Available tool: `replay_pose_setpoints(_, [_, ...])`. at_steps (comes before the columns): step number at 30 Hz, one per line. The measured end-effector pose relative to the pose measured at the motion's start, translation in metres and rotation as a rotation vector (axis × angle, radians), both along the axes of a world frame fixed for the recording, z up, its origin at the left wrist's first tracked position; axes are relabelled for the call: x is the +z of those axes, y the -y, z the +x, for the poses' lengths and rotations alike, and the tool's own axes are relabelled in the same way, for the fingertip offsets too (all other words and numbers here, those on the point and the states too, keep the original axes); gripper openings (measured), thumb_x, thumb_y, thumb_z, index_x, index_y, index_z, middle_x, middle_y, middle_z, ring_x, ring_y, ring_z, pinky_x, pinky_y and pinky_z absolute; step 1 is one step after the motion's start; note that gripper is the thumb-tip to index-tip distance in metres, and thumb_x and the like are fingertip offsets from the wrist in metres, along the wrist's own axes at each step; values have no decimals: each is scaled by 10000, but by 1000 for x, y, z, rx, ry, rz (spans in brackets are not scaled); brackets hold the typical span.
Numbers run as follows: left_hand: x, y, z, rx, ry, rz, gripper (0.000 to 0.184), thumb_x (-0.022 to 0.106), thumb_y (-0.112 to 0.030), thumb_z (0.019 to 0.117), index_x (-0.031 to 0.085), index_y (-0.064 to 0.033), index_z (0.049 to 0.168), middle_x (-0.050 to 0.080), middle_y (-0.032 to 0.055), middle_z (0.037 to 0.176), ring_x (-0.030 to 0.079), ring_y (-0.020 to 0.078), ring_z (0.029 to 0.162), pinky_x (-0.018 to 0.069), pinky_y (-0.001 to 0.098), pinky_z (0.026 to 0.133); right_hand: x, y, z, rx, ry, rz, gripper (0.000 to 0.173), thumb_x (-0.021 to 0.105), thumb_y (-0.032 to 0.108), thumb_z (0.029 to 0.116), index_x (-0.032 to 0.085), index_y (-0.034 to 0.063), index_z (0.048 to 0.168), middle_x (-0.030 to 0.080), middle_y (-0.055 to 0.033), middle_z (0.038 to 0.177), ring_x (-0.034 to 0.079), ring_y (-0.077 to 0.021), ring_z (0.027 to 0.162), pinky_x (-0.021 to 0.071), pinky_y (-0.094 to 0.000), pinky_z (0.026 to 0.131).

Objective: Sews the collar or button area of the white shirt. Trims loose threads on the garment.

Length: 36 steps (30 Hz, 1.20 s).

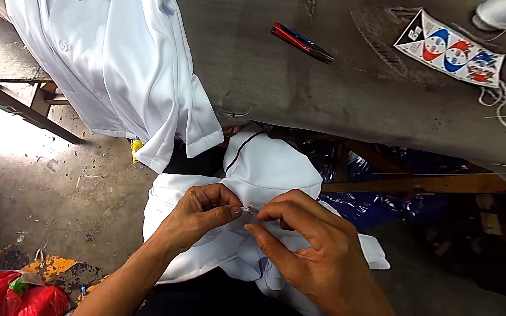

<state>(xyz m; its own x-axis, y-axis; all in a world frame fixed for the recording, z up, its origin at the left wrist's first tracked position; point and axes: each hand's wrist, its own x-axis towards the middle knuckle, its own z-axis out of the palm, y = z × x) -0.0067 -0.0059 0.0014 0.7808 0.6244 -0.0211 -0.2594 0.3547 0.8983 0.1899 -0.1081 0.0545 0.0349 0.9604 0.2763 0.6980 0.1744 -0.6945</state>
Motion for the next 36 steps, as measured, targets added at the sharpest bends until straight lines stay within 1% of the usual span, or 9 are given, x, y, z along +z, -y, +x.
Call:
replay_pose_setpoints(3, [0, 1, 1, -3, 12, -5, 71, 618, -47, 987, 681, -15, 990, 661, -23, 789, 615, 29, 729, 515, 206, 690, -5, -2, -8, -34, 51, 7, 228, 721, 332, 933, 756, 108, 944, 653, -9, 875, 583, -23, 814, 462, -136, 683])
replay_pose_setpoints(7, [0, 1, 0, 6, 11, -8, 67, 625, -53, 985, 683, -20, 982, 659, -25, 786, 613, 28, 727, 512, 207, 689, -7, -3, -9, -51, 34, 16, 150, 669, 218, 944, 759, 101, 917, 656, -3, 856, 585, -14, 791, 465, -127, 669])
replay_pose_setpoints(12, [0, 1, 0, 12, 0, -7, 70, 620, -59, 988, 680, -24, 980, 644, -32, 770, 598, 26, 704, 500, 201, 668, 0, 2, -4, -21, 22, 1, 147, 658, 235, 942, 741, 118, 909, 650, 12, 857, 576, -1, 791, 454, -123, 658])
replay_pose_setpoints(22, [-2, 0, -1, 6, 14, -15, 71, 617, -51, 990, 682, -21, 988, 651, -27, 783, 606, 26, 719, 507, 201, 679, 2, -4, 9, 63, -61, 47, 225, 566, 153, 1037, 781, 86, 1028, 696, -15, 966, 637, -15, 884, 527, -142, 755])
replay_pose_setpoints(25, [-5, -1, -1, -5, 53, -82, 85, 607, -49, 992, 688, -25, 989, 665, -24, 799, 618, 29, 741, 519, 210, 707, 2, -2, 11, 112, -169, 43, 257, 526, 136, 1063, 747, 81, 1183, 693, -9, 961, 640, -29, 862, 539, -164, 746])
replay_pose_setpoints(28, [-10, -3, -1, -23, 89, -160, 102, 600, -58, 998, 698, -30, 995, 682, -10, 826, 638, 38, 778, 534, 227, 745, 2, 2, 11, 71, -304, -14, 368, 558, 137, 1051, 602, 62, 1408, 737, 6, 966, 691, -52, 815, 603, -199, 721])
replay_pose_setpoints(29, [-11, -3, -1, -27, 94, -175, 108, 599, -60, 999, 702, -30, 995, 684, -10, 829, 640, 39, 780, 536, 227, 747, 1, 3, 11, 55, -333, -38, 361, 583, 134, 1034, 609, 48, 1384, 745, 6, 951, 701, -58, 793, 613, -204, 699])
replay_pose_setpoints(32, [-11, -3, -1, -33, 94, -187, 109, 601, -65, 1000, 704, -30, 990, 683, -10, 828, 638, 39, 777, 533, 225, 746, -4, 6, 5, 35, -298, -84, 168, 610, 163, 1018, 728, 57, 1073, 732, 16, 897, 685, -26, 743, 595, -178, 647])
replay_pose_setpoints(36, [-10, -2, 0, -28, 90, -179, 100, 604, -61, 997, 698, -28, 991, 683, -8, 826, 637, 41, 773, 533, 230, 742, -7, 5, -2, 17, -160, -93, 168, 602, 187, 994, 736, 86, 984, 698, 39, 806, 626, 37, 692, 524, -119, 605])
